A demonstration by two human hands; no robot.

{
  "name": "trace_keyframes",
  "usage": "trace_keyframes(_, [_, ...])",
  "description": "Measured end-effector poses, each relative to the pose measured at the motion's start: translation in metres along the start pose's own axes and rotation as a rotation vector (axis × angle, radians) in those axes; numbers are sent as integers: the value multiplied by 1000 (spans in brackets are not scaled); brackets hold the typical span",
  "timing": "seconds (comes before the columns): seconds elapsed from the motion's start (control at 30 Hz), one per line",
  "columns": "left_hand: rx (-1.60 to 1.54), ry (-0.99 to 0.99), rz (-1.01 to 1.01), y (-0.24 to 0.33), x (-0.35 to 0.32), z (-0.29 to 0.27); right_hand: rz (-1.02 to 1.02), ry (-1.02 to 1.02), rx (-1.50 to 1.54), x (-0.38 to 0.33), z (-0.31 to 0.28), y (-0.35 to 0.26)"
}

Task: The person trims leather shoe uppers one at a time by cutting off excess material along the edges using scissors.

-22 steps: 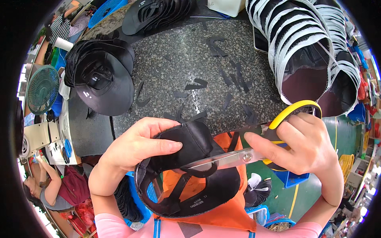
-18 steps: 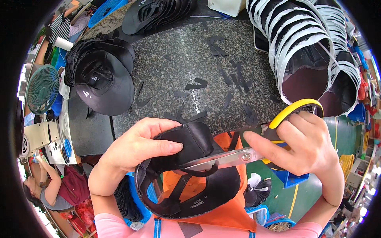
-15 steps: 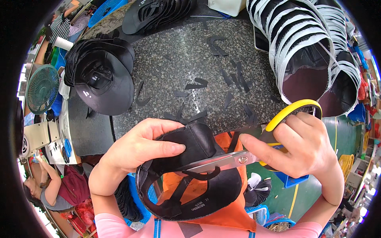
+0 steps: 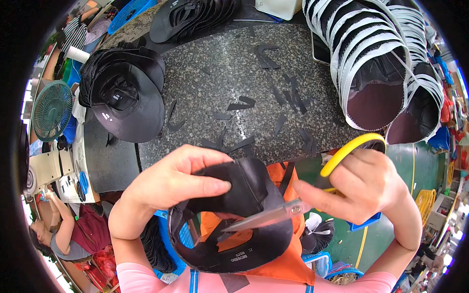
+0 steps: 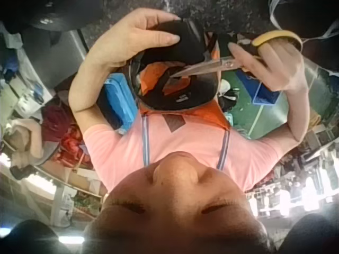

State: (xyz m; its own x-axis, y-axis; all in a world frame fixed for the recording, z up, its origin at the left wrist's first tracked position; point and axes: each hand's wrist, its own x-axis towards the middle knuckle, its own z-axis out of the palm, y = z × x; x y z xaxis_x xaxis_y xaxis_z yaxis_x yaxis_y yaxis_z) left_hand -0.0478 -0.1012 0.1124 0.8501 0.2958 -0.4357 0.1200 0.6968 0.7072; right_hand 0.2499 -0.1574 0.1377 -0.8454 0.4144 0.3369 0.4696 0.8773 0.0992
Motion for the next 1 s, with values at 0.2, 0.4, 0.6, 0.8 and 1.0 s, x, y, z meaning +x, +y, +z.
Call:
trace_keyframes(0.2, [-71, 42, -2, 11, -5, -6, 357, 57, 77, -29, 17, 7])
trace_keyframes(0.4, [253, -57, 35, 20, 5, -1, 745, 333, 1438, 21, 58, 2])
trace_keyframes(0.6, [1450, 325, 518, 50, -7, -12, 671, -53, 1120, 62, 63, 13])
trace_keyframes(0.8, [1343, 1223, 787, -19, 1, -46, 1069, 407, 926, 42, 136, 22])
trace_keyframes(1.0, [473, 1138, 564, -78, 11, -76, 913, 447, 1078, 37, 136, 10])
